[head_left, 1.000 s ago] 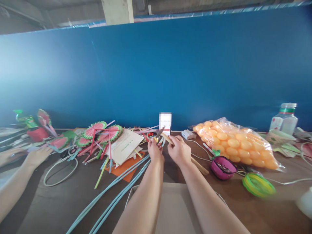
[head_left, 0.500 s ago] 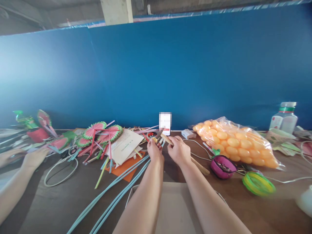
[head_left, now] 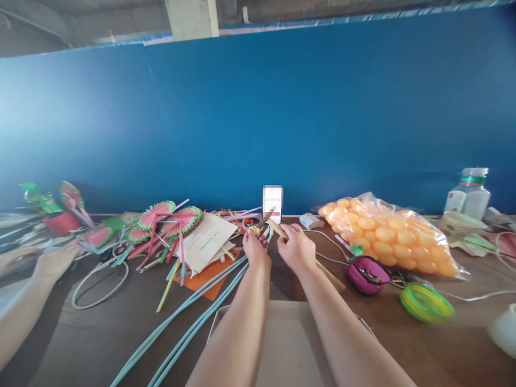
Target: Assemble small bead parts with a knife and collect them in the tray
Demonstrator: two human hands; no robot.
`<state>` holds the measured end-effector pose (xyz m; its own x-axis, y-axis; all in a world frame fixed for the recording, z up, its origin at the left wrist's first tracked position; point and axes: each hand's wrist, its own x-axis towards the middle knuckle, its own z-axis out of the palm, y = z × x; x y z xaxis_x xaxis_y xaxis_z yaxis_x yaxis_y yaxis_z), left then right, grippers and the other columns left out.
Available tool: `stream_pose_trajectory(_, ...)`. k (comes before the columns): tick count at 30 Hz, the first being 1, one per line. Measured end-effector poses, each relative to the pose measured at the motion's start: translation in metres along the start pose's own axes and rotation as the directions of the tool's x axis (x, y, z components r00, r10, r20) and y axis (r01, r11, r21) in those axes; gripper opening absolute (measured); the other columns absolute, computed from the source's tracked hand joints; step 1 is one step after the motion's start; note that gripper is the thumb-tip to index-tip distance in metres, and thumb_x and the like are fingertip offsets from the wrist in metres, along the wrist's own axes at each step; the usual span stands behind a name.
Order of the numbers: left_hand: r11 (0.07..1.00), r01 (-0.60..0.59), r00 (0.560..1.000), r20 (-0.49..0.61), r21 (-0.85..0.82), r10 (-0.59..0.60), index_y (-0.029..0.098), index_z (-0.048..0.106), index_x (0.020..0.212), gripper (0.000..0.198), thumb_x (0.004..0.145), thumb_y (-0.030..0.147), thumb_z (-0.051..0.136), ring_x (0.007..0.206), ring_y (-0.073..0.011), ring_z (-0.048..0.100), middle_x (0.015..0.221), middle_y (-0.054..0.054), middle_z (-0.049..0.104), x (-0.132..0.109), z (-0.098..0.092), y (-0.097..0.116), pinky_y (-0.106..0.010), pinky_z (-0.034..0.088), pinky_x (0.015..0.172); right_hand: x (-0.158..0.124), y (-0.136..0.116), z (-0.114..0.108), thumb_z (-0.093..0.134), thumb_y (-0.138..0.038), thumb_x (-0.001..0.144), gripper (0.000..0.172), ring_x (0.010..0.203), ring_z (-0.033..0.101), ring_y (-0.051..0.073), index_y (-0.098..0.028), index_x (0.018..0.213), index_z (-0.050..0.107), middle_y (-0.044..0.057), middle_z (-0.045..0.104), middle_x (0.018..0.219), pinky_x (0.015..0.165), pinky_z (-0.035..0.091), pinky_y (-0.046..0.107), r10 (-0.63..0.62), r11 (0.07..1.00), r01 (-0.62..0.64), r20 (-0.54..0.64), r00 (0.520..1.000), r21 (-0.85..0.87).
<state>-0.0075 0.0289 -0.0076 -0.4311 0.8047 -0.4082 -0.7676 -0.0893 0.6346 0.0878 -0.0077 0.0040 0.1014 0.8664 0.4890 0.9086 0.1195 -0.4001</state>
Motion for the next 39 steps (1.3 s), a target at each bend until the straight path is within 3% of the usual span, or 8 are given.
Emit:
stream_pose_trajectory(11,1.000,-0.005,1.000,0.000,0.019,0.005,0.018,0.054,0.093,0.015,0.085,0.030,0.056,0.056,-0.0074,0.051,0.079,-0.001,0.056,-0.0007,-0.0005,-0.0002,-0.018,0.038,0.050,-0.0004,-0.0035,-0.0039,0.050,-0.023,0.083,0.038,0.087,0.063,0.016,-0.030,0.118,0.063,0.002,0.062,0.114,0.066,0.043,0.024,0.009,1.000,-0.008,0.062,0.998,-0.018)
stream_pose_trajectory(25,1.000,-0.012,1.000,0.006,0.028,0.012,0.017,0.054,0.094,0.014,0.087,0.029,0.053,0.054,-0.0064,0.050,0.079,-0.001,0.055,-0.0012,0.0004,0.0002,-0.018,0.037,0.050,-0.0008,-0.0033,-0.0032,0.049,-0.024,0.083,0.039,0.088,0.062,0.016,-0.030,0.119,0.062,0.002,0.061,0.115,0.067,0.043,0.024,0.026,1.000,-0.026,0.024,0.999,-0.003)
stream_pose_trajectory(39,0.999,-0.024,1.000,-0.010,0.036,0.025,0.018,0.054,0.093,0.014,0.085,0.029,0.056,0.054,-0.0070,0.050,0.081,-0.001,0.056,-0.0003,-0.0001,-0.0006,-0.018,0.037,0.049,-0.0015,-0.0051,-0.0052,0.050,-0.023,0.083,0.039,0.089,0.062,0.016,-0.031,0.119,0.062,0.002,0.062,0.115,0.067,0.043,0.024,0.026,1.000,-0.026,0.066,0.997,0.006)
